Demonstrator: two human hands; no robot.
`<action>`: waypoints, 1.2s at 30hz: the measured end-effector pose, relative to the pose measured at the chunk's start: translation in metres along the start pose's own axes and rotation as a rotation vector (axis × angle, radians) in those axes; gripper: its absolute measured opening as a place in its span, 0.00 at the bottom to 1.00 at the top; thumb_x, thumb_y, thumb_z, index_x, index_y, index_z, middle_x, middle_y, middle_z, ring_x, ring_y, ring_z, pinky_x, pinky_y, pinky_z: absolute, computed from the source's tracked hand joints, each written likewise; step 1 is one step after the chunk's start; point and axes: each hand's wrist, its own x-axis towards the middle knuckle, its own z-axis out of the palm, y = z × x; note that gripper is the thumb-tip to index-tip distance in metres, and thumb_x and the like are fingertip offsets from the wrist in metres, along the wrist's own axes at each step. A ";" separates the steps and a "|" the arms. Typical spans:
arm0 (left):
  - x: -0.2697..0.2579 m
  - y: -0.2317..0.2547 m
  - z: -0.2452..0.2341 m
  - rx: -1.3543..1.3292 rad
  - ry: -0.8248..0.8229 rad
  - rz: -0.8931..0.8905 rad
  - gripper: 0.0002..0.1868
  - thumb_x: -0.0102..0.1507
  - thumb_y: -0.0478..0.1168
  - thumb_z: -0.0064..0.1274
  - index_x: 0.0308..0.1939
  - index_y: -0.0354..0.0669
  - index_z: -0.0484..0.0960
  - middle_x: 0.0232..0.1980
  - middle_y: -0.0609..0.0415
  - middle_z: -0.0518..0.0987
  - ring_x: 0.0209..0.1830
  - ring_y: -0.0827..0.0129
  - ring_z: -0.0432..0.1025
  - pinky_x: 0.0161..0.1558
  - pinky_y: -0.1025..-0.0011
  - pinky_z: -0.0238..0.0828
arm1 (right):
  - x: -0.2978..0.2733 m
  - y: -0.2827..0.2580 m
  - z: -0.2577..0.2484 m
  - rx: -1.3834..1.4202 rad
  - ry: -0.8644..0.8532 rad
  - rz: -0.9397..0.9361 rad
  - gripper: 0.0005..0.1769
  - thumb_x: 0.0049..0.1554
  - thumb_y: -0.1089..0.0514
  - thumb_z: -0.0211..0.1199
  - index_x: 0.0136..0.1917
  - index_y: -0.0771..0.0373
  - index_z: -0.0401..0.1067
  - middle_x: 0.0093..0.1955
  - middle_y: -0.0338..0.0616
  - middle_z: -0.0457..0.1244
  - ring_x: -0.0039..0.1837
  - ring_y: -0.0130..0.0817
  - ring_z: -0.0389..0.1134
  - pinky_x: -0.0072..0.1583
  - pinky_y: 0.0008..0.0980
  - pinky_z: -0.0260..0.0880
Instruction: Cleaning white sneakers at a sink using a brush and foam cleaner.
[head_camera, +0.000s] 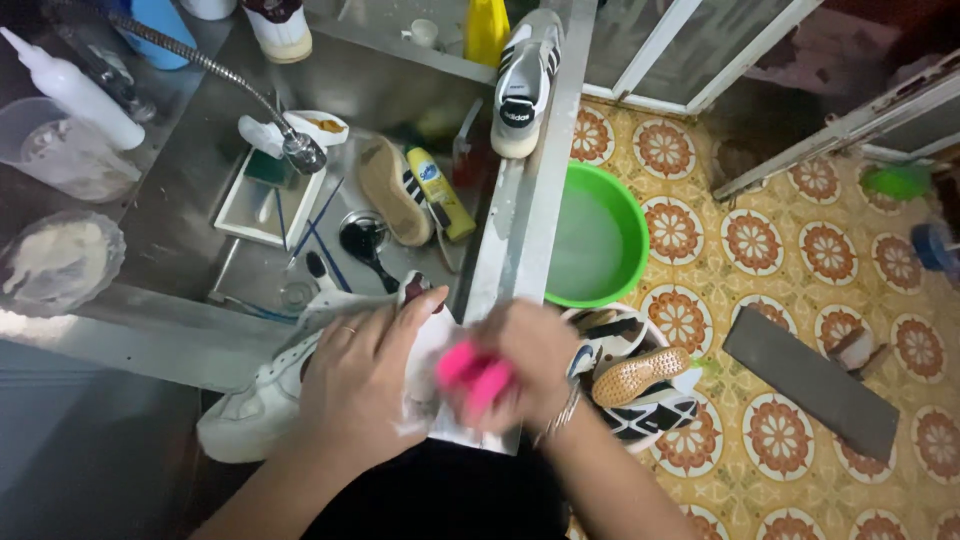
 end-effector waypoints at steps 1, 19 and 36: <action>-0.002 0.001 0.001 -0.026 0.026 0.007 0.49 0.46 0.41 0.65 0.72 0.43 0.66 0.50 0.43 0.79 0.51 0.48 0.74 0.55 0.50 0.64 | 0.007 -0.017 -0.005 0.003 -0.091 -0.125 0.15 0.37 0.53 0.67 0.39 0.58 0.74 0.36 0.39 0.66 0.38 0.39 0.69 0.40 0.36 0.65; -0.008 -0.014 0.023 -0.061 0.230 0.034 0.38 0.47 0.40 0.66 0.62 0.46 0.72 0.51 0.42 0.70 0.56 0.40 0.66 0.60 0.47 0.60 | 0.000 -0.017 0.001 -0.051 0.069 0.022 0.12 0.41 0.54 0.67 0.36 0.63 0.72 0.34 0.43 0.64 0.35 0.39 0.69 0.39 0.33 0.67; -0.009 -0.011 0.005 -0.134 0.226 0.096 0.38 0.45 0.38 0.68 0.59 0.43 0.72 0.52 0.44 0.73 0.54 0.45 0.68 0.60 0.50 0.60 | -0.015 0.018 0.007 -0.125 0.063 0.072 0.12 0.40 0.53 0.70 0.34 0.59 0.71 0.32 0.44 0.61 0.34 0.41 0.66 0.37 0.36 0.65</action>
